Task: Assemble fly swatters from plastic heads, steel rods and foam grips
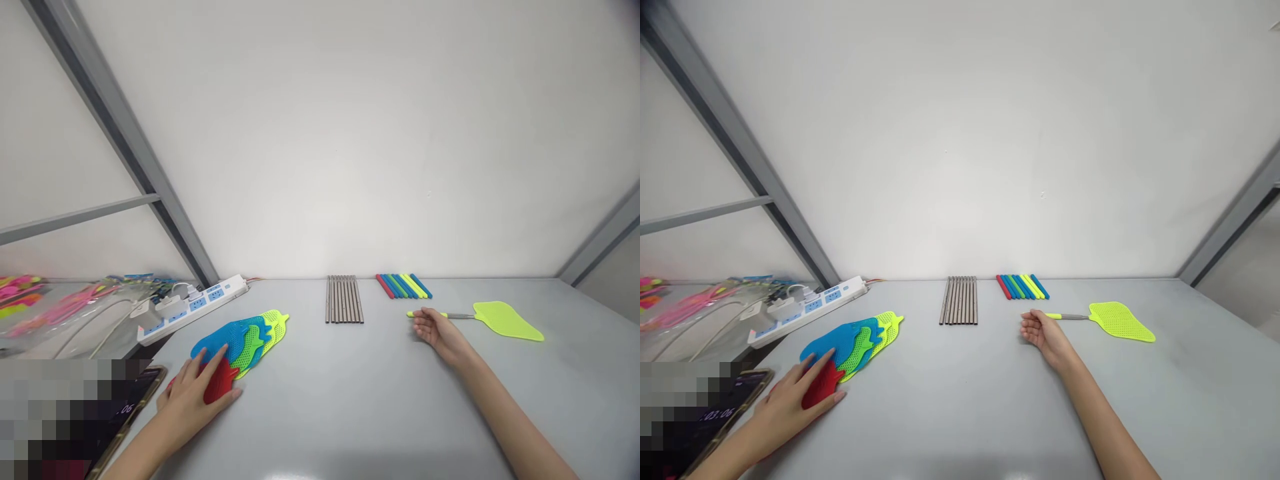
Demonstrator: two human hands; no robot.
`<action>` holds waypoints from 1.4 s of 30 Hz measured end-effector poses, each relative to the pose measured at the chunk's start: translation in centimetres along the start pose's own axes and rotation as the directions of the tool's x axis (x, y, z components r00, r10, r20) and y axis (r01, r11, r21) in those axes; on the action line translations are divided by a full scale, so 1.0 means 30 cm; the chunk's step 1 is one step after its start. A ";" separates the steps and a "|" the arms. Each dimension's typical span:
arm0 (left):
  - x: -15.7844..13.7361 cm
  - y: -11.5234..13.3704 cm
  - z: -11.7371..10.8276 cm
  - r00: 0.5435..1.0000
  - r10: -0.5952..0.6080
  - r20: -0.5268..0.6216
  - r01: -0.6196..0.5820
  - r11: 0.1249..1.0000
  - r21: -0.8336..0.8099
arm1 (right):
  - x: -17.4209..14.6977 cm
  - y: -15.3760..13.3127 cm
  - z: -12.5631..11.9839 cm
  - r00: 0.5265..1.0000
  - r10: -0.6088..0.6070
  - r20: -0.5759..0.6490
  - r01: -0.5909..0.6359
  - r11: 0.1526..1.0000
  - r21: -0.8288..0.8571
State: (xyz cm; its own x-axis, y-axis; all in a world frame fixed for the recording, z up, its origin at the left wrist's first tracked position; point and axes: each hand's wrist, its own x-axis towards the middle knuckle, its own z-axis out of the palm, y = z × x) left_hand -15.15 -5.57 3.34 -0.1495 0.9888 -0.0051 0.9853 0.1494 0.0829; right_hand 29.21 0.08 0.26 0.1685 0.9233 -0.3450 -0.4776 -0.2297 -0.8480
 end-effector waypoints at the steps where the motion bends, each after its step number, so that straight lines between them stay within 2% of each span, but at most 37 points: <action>1: -0.005 -0.001 0.006 1.000 -0.015 0.000 0.015 1.000 -0.002 | -0.008 0.007 0.015 0.999 0.025 0.038 -0.025 1.000 0.011; 5: -0.012 0.029 0.014 0.998 -0.046 -0.043 0.046 0.999 0.000 | -0.030 0.034 0.056 0.988 0.079 0.134 -0.081 0.997 0.015; 8: -0.011 0.054 0.021 0.989 -0.015 -0.147 0.022 0.999 0.047 | -0.028 0.051 0.064 0.984 0.081 0.159 -0.084 0.996 0.014; 13: -0.018 0.073 0.034 0.947 -0.010 -0.320 0.043 0.994 0.096 | -0.016 0.059 0.060 0.988 0.065 0.143 -0.074 0.996 0.054; 15: -0.017 0.078 0.030 0.930 0.030 -0.366 0.005 0.996 0.094 | -0.021 0.058 0.064 0.986 0.062 0.154 -0.071 0.996 0.053; 18: -0.008 0.096 0.023 0.902 0.156 -0.403 -0.152 0.987 0.040 | -0.050 0.060 0.090 0.969 0.083 0.233 -0.092 0.995 0.028; 20: 0.000 0.123 0.022 0.878 0.248 -0.409 -0.282 0.959 -0.025 | -0.078 0.065 0.121 0.937 0.120 0.328 -0.130 0.991 0.011; 24: 0.008 0.223 0.021 0.864 0.315 -0.393 -0.403 0.900 -0.165 | -0.126 0.084 0.185 0.866 0.178 0.468 -0.210 0.978 0.017; 26: 0.010 0.292 0.011 0.848 0.364 -0.385 -0.465 0.859 -0.213 | -0.134 0.093 0.200 0.858 0.187 0.478 -0.233 0.972 0.039; 29: 0.027 0.404 -0.010 0.829 0.461 -0.317 -0.543 0.798 -0.262 | -0.127 0.101 0.200 0.876 0.164 0.454 -0.235 0.966 0.105; 32: 0.060 0.506 -0.020 0.831 0.483 -0.276 -0.554 0.764 -0.330 | -0.115 0.100 0.194 0.881 0.150 0.448 -0.244 0.956 0.160; 35: 0.088 0.569 -0.009 0.847 0.468 -0.251 -0.531 0.747 -0.400 | -0.109 0.097 0.197 0.879 0.142 0.455 -0.257 0.945 0.201; 38: 0.092 0.581 0.015 0.865 0.444 -0.232 -0.500 0.729 -0.468 | -0.106 0.090 0.198 0.882 0.129 0.453 -0.259 0.936 0.239; 42: 0.078 0.552 0.040 0.877 0.428 -0.220 -0.477 0.711 -0.517 | -0.100 0.073 0.179 0.905 0.118 0.408 -0.246 0.928 0.280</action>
State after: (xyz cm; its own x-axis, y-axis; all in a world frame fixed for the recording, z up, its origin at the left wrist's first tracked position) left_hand 0.90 -0.77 3.50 0.2725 0.9290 0.2503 0.7286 -0.3691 0.5769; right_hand 23.03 -1.55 1.61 -0.2552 0.9345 -0.2481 -0.7259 -0.3547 -0.5893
